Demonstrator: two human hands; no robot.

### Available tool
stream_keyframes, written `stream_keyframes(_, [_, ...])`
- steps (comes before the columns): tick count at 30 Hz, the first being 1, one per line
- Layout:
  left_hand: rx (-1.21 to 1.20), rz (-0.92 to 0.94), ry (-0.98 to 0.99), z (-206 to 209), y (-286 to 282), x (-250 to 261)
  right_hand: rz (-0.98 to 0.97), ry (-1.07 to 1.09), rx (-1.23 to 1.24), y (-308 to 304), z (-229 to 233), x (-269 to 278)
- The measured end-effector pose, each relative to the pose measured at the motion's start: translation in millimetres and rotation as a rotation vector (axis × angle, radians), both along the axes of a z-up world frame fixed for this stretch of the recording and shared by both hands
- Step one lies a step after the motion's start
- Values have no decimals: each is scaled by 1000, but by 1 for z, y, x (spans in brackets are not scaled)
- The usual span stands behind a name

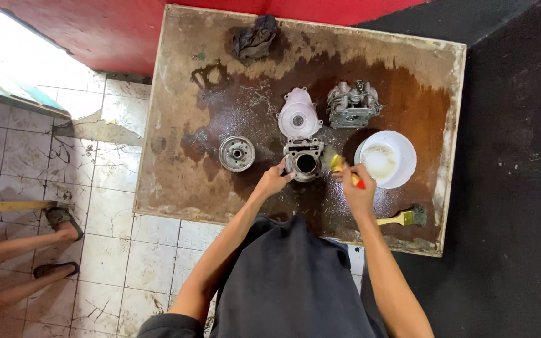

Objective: Cleaning motorcycle engine components using a brush and cleaning solution.

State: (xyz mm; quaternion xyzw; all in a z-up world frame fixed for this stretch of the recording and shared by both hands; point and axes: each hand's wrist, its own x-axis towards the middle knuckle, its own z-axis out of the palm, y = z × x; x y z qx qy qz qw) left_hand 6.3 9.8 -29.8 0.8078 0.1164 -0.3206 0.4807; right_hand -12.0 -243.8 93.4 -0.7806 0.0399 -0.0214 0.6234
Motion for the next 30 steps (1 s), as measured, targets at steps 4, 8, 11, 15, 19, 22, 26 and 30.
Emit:
stream_keyframes(4, [-29, 43, -29, 1, -1, -1, 178, 86, -193, 13, -18, -28])
stream_keyframes(8, [-51, 17, -56, 3, -1, -3, -55, 195, 48, 13, -10, -26])
stream_keyframes(11, [-44, 18, -45, 1, -2, -3, -124, 19, 153, 23, -5, -23])
stream_keyframes(15, [0, 8, -50, 26, -3, -2, 53, 20, 52, 31, -24, -43])
stream_keyframes(19, [-39, 31, -82, -7, -3, -5, -157, 325, 37, 27, -19, -24])
stream_keyframes(22, [-15, 38, -27, 9, -3, -4, -374, -97, 123, 35, -14, -23])
stream_keyframes(26, [1, 19, -54, 14, -4, -4, -78, 16, 155, 32, -24, -37])
stream_keyframes(30, [46, -6, -44, 4, -3, -2, -245, 354, -30, 14, 7, -22])
